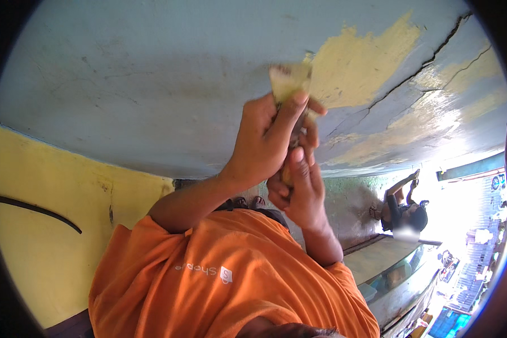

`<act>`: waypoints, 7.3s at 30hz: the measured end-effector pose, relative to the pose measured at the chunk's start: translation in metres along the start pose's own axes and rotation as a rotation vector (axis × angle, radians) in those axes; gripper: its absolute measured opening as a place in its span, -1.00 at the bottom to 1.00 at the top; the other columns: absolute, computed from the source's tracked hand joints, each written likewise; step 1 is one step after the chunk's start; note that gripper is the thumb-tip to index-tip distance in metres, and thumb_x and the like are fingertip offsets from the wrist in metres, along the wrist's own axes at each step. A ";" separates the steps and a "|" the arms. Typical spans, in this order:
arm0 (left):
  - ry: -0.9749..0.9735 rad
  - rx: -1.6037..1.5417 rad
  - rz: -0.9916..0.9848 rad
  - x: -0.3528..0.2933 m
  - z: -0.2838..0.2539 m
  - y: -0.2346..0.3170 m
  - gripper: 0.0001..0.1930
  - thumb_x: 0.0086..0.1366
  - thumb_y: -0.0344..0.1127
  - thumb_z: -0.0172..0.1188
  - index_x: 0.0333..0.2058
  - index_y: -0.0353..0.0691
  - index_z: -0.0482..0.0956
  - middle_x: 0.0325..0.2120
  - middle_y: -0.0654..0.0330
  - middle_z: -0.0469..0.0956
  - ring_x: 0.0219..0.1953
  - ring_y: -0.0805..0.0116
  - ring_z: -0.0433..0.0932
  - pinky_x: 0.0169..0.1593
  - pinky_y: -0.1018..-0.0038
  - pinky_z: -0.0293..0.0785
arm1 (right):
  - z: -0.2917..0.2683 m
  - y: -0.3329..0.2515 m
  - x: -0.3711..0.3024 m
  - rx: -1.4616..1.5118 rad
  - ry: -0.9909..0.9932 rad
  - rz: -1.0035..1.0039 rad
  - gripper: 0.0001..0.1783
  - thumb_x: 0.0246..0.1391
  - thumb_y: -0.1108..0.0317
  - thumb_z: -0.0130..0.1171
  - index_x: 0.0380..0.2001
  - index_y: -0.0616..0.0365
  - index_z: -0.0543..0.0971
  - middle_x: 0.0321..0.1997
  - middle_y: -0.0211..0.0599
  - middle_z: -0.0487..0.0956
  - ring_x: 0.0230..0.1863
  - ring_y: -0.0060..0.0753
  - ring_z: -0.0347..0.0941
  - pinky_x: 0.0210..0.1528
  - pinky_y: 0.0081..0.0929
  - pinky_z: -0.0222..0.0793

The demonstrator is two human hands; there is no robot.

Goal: The person uses a scraper to remove old paint from a cracked wall. They repeatedly scrape along the crack and surrounding areas, occasionally wiping the scraper with their hand. Another person is visible in the background working on a different section of the wall.

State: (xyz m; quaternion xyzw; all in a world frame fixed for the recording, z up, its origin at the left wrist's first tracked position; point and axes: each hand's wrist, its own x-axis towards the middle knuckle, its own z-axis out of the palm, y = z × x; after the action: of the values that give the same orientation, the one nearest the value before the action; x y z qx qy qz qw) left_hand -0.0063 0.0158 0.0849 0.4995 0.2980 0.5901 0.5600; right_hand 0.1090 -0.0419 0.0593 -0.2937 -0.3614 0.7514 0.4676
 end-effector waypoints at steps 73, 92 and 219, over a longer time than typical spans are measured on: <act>-0.093 0.013 0.106 0.026 0.031 0.047 -0.54 0.60 -0.05 -0.01 -0.20 -0.43 0.57 -0.62 0.15 0.56 -0.69 0.47 0.52 -0.59 0.55 0.45 | 0.017 -0.048 0.000 -0.033 -0.049 -0.098 -0.61 0.55 -0.11 -0.28 0.15 -0.16 0.31 -0.63 -0.48 0.19 -0.82 -0.67 -0.07 -0.80 -0.69 -0.08; -0.520 0.087 -0.224 -0.024 -0.030 -0.055 -0.33 0.56 0.02 0.06 0.43 -0.32 0.19 0.10 -0.08 0.60 0.20 0.20 0.55 0.26 0.28 0.44 | -0.095 0.035 -0.020 -0.239 -0.089 -0.097 -0.51 0.50 -0.05 -0.04 0.19 0.11 0.36 -0.46 -0.61 0.29 -0.56 -0.75 0.15 -0.56 -0.68 0.09; -0.206 0.907 -0.295 -0.315 0.098 -0.193 -0.62 0.41 0.01 0.25 -0.09 -0.19 0.74 -0.54 0.05 0.61 -0.53 0.24 0.55 -0.37 0.27 0.45 | -0.331 0.201 -0.323 -1.217 0.259 0.152 -0.61 0.43 0.08 0.01 -0.16 0.28 0.45 -0.28 0.35 0.59 -0.14 0.58 0.48 -0.19 0.27 0.39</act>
State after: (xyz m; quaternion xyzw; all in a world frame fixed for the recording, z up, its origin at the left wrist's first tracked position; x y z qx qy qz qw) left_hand 0.1143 -0.2686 -0.1396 0.7014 0.5355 0.2625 0.3904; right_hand 0.3944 -0.3094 -0.2596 -0.6208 -0.6431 0.4004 0.2019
